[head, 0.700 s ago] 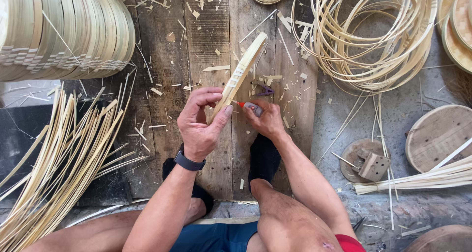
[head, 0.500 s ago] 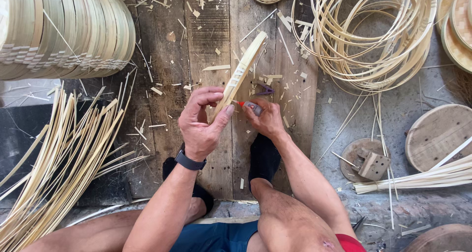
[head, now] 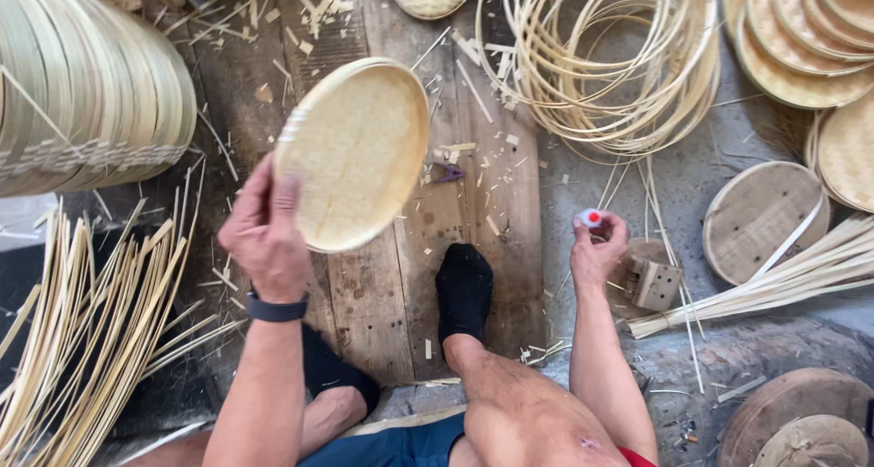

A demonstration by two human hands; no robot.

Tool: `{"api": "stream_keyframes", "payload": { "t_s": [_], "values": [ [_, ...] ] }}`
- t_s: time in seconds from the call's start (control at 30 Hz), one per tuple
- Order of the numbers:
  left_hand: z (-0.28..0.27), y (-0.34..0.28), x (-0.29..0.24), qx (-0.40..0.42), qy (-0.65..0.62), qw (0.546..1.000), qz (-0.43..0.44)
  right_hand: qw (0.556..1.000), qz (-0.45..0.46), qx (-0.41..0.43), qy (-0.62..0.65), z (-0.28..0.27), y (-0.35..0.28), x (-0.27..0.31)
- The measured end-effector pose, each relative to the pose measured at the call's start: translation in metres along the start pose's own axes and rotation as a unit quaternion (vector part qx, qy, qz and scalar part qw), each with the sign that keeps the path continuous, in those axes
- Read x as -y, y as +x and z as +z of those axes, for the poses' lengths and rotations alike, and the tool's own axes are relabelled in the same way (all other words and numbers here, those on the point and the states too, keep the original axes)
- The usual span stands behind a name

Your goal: The person fits woven bamboo discs into wooden frames and secures them by applying glue and attaching small metal clips around the rim.

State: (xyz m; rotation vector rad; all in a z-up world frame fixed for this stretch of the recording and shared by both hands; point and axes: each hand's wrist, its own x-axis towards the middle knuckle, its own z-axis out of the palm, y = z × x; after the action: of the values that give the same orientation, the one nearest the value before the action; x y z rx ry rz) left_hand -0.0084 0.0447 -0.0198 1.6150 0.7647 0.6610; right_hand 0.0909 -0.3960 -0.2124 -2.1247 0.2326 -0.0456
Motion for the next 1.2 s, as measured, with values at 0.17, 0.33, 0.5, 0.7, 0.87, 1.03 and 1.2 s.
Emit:
{"api": "stream_keyframes", "payload": {
  "t_s": [0.17,0.33,0.5,0.7,0.87,1.03,1.2],
  "values": [
    [-0.023,0.02,0.033,-0.003,-0.228,0.962,-0.15,0.994,0.109,-0.029,-0.001,0.005,-0.002,-0.06],
    [-0.036,0.019,0.061,-0.024,-0.278,0.929,-0.243,0.986,0.102,-0.091,-0.097,0.006,-0.016,-0.06],
    [-0.036,0.015,0.066,-0.013,-0.275,0.921,-0.274,0.986,0.131,-0.053,-0.091,0.007,-0.049,0.028],
    [-0.025,0.006,0.049,0.091,-0.32,0.906,-0.26,0.907,0.007,0.299,0.298,0.037,-0.032,0.177],
    [-0.009,0.01,-0.024,0.117,-0.013,0.993,-0.023,0.912,-0.045,0.338,0.23,0.047,-0.014,0.259],
    [0.011,0.008,-0.083,0.296,0.162,0.88,0.333,0.861,-0.31,0.377,0.142,0.055,-0.027,0.297],
    [0.02,-0.001,-0.085,0.291,0.22,0.88,0.305,0.842,-0.36,0.378,0.141,0.062,-0.033,0.312]
  ]
}}
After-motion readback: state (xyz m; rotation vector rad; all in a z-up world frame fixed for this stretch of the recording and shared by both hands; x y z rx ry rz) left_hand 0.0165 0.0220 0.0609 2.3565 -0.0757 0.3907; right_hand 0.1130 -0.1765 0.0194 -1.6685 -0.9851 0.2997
